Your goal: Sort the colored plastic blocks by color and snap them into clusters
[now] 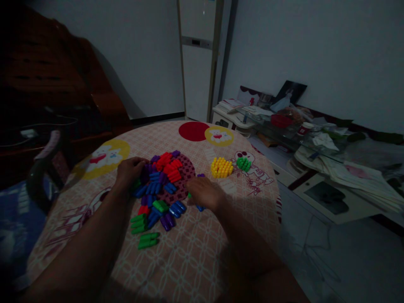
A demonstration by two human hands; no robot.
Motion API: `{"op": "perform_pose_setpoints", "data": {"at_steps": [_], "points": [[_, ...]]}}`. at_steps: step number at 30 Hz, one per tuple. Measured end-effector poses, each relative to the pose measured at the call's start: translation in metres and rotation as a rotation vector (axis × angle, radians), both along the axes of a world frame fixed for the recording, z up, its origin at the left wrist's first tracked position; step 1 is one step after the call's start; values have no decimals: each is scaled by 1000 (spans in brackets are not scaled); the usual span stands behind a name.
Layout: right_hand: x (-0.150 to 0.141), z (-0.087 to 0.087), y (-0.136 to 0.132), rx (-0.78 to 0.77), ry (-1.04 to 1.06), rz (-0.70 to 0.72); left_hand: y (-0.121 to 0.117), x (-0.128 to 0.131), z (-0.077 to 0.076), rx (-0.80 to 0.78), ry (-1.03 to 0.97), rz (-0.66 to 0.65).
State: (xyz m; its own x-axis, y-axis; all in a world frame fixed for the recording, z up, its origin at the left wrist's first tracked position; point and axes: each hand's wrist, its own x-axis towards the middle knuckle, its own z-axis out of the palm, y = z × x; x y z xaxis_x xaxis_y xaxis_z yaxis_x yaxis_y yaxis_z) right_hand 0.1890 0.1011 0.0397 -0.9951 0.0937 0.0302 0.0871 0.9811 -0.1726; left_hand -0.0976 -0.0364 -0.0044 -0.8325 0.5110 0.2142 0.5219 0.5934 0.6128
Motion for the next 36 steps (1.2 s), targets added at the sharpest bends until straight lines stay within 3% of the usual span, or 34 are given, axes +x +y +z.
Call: {"op": "perform_pose_setpoints", "data": {"at_steps": [5,11,16,18,21,24,28,36], "points": [[-1,-14,0,44,64,-34,-1,-1,-2,21,6,-6],[3,11,29,-294,330,-159,-1,0,-1,23,-4,6],[29,25,82,-408,679,-465,1,-2,-2,19,-22,18],[44,28,103,-362,816,-618,1,-2,-2,21,-18,19],[69,28,129,-158,902,-794,0,-1,0,15,-14,14],[90,23,146,24,823,-930,0,1,3,5,-12,10],[104,10,157,119,626,-1160,0,2,5,-23,-21,12],[107,-8,165,149,478,-1196,0,-3,-1,3,-14,16]]}}
